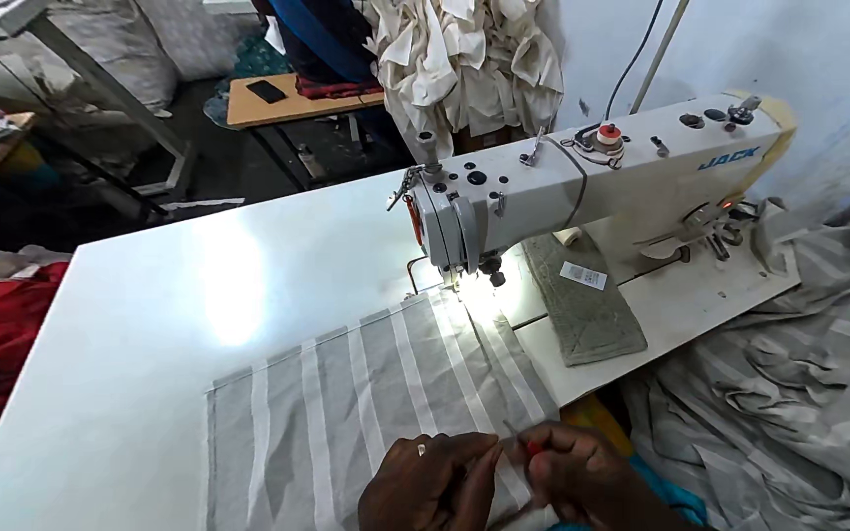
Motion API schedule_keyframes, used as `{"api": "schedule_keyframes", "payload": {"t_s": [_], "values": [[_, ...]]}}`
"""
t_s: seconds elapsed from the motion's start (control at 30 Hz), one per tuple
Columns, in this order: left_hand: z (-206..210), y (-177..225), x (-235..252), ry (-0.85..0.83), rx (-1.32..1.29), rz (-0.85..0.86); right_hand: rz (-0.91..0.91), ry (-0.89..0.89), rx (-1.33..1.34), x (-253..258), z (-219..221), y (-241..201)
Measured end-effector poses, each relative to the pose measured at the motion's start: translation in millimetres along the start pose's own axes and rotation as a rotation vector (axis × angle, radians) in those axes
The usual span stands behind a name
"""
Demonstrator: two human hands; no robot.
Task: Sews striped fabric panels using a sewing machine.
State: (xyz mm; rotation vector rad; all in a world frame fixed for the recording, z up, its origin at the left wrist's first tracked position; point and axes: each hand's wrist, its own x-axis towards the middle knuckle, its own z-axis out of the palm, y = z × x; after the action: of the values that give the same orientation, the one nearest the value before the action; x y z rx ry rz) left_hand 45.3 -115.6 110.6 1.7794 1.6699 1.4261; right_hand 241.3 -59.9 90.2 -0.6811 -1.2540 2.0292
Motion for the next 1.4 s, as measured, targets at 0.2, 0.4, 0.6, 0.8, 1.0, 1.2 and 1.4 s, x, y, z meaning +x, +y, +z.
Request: {"api": "schedule_keyframes", "payload": {"t_s": [0.2,0.4,0.6,0.8,1.0,1.2,1.4], "values": [[0.4,-4.2,1.0,0.0,0.014,-0.014,-0.335,0.711,-1.423,75.9,-119.1,-17.3],[-4.2,-0.4,2.4,-0.03,-0.059,0.028,-0.792,0.271,-1.441,66.6,-78.6,-20.4],[0.9,10.9,18.7,0.046,-0.52,-0.024,-0.799,-0.045,-0.394,39.9,21.3,3.3],[10.8,-68.9,51.0,-0.012,-0.028,-0.164,-0.187,0.504,-0.157,85.0,-16.4,23.8],[36.8,-139.5,141.9,-0.17,0.384,-0.176,-0.242,0.339,-1.024,174.6,-52.6,16.4],[43.2,-160.4,138.3,-0.219,0.253,-0.123,-0.449,0.381,-1.143,191.9,-67.1,35.7],[38.2,-157.1,139.9,-0.249,0.179,-0.162,-0.501,0.425,-1.069,199.1,-63.0,45.0]]}}
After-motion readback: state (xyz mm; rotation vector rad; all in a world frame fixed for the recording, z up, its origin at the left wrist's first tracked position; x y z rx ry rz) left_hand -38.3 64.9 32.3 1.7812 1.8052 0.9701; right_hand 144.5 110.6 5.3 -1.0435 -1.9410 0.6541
